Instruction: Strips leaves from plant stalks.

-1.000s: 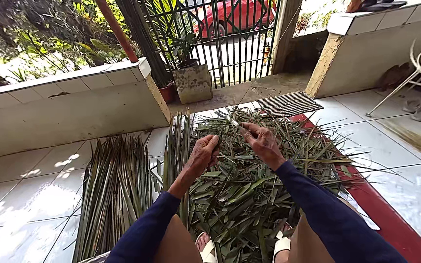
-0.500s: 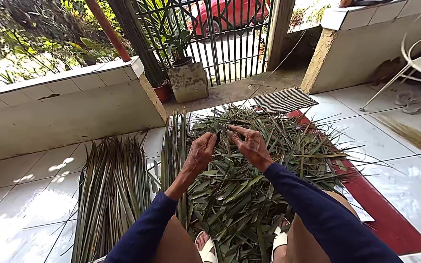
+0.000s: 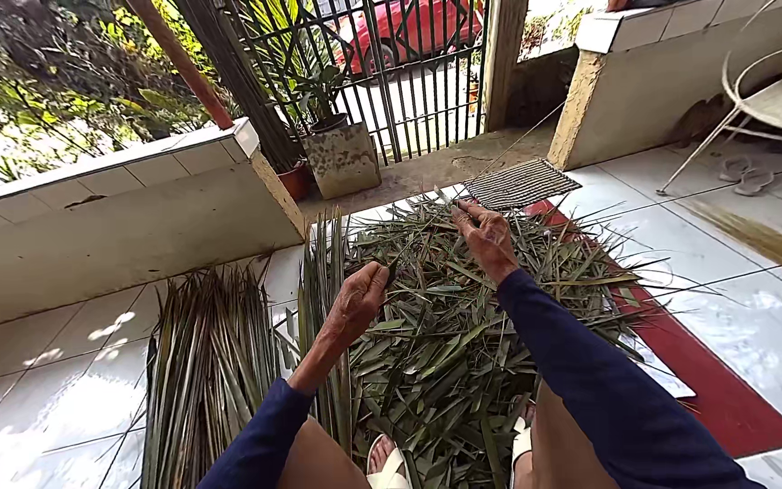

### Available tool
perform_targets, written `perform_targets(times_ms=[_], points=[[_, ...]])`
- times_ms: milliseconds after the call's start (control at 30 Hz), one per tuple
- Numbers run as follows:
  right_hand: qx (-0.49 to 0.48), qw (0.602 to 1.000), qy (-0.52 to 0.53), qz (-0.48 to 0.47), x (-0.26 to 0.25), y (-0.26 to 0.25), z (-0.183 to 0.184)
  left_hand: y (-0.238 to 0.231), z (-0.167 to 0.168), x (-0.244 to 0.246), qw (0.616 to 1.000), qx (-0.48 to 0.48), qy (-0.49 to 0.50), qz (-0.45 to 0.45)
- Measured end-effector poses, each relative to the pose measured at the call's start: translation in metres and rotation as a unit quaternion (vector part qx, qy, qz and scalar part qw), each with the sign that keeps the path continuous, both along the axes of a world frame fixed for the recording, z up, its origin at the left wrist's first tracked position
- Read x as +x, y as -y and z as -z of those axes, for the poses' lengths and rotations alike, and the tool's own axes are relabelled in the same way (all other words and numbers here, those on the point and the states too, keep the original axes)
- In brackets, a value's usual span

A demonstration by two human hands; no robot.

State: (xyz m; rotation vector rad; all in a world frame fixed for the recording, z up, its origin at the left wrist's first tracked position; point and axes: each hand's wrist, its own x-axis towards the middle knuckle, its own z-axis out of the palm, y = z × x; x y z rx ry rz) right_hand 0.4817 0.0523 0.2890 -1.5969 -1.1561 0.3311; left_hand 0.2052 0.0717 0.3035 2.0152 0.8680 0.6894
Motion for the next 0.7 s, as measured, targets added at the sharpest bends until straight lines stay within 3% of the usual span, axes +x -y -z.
perform_targets(times_ms=[267,500,700], points=[[0.05,0.987,-0.073,0.135,0.058,-0.013,0.014,0.004,0.0,-0.015,0.969,-0.228,0.091,0.024],[0.08,0.992,-0.096,-0.019,0.01,0.004,0.003,0.003,-0.001,-0.005,0.92,-0.349,0.175,0.035],[-0.067,0.989,-0.081,-0.102,-0.013,0.017,0.011,0.0,0.001,0.021,0.917,-0.335,0.217,-0.002]])
